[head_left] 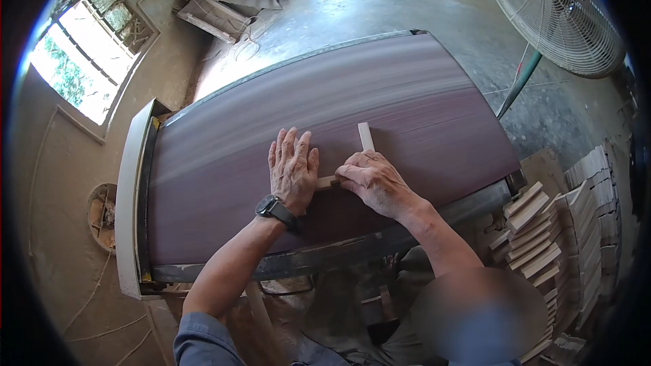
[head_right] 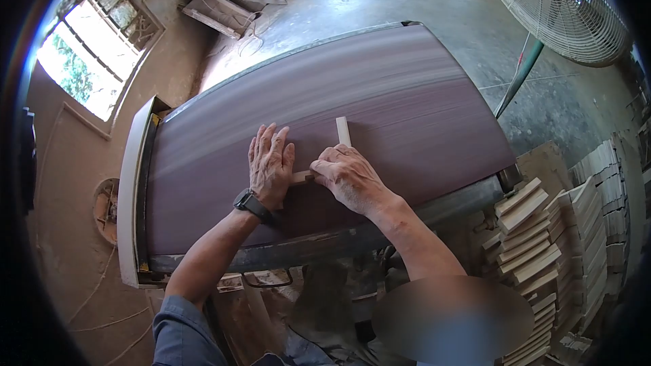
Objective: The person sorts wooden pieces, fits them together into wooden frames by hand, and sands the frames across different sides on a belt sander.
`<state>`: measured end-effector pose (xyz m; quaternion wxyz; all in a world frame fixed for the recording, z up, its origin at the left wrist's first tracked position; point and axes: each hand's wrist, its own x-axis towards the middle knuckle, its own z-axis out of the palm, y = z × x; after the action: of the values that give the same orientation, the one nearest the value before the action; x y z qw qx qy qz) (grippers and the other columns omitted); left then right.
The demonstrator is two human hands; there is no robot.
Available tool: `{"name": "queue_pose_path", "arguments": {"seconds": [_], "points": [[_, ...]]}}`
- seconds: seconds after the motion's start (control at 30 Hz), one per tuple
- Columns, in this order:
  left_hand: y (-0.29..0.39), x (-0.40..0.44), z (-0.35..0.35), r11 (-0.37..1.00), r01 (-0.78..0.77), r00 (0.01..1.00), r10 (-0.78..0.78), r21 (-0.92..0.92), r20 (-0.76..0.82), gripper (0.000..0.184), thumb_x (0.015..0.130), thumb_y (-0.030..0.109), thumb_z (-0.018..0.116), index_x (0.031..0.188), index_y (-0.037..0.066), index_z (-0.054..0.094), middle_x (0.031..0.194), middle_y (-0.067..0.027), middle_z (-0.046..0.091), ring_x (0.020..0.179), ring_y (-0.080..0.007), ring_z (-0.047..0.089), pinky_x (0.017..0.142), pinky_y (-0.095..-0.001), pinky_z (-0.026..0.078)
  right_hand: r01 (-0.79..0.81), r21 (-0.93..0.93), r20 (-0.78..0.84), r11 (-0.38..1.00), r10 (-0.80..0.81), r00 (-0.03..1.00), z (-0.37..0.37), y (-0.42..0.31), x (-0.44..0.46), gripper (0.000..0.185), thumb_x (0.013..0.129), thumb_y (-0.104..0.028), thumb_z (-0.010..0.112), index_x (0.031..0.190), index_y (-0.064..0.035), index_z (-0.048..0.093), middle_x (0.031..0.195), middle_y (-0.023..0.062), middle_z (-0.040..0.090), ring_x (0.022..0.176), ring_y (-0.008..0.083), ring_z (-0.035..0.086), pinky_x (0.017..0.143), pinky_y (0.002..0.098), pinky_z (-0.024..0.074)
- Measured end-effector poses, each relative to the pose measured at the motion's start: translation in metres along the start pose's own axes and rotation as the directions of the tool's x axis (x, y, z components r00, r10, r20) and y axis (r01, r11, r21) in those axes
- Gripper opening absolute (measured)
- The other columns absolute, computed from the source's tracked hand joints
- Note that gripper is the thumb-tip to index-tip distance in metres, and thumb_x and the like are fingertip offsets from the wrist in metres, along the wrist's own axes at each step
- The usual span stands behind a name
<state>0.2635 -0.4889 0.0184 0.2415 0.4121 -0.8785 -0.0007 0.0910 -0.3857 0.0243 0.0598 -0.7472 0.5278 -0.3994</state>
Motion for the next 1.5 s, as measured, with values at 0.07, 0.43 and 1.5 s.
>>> {"name": "queue_pose_path", "arguments": {"seconds": [0.07, 0.43, 1.5], "points": [[0.0, 0.004, 0.002, 1.0, 0.003, 1.0, -0.003, 0.003, -0.014, 0.039, 0.097, 0.028, 0.047, 0.13, 0.007, 0.051, 0.14, -0.0199, 0.042, 0.137, -0.0371, 0.031, 0.113, -0.0484, 0.021, -0.002, -0.011, -0.02, 1.0, 0.001, 1.0, 0.0, 0.004, 0.001, 0.018, 0.075, -0.007, 0.073, 0.093, -0.0053, 0.067, 0.091, 0.0059, 0.064, 0.09, 0.0239, 0.059, 0.086, 0.0356, 0.0459], [-0.008, 0.005, 0.0, 0.999, 0.022, 1.0, -0.023, 0.039, 0.01, 0.04, 0.098, 0.03, 0.044, 0.131, 0.008, 0.051, 0.141, -0.0187, 0.041, 0.137, -0.0359, 0.03, 0.113, -0.0469, 0.02, -0.005, -0.004, -0.024, 1.0, 0.005, 1.0, 0.008, 0.004, 0.005, 0.018, 0.076, -0.009, 0.074, 0.093, -0.0057, 0.067, 0.092, 0.0053, 0.063, 0.093, 0.0235, 0.06, 0.088, 0.0357, 0.0454], [0.046, 0.017, -0.129, 0.047, 0.431, 0.763, -0.553, -0.901, 0.336, 0.014, 0.088, 0.022, 0.066, 0.084, 0.013, 0.056, 0.064, 0.0053, 0.048, 0.049, -0.0046, 0.046, 0.046, -0.0221, 0.04, 0.18, -0.419, -0.232, 0.89, -0.296, 0.927, -0.042, -0.082, 0.0, 0.032, 0.084, -0.02, 0.068, 0.112, -0.0047, 0.061, 0.116, 0.0094, 0.055, 0.116, 0.023, 0.049, 0.097, 0.0418, 0.0431]]}}
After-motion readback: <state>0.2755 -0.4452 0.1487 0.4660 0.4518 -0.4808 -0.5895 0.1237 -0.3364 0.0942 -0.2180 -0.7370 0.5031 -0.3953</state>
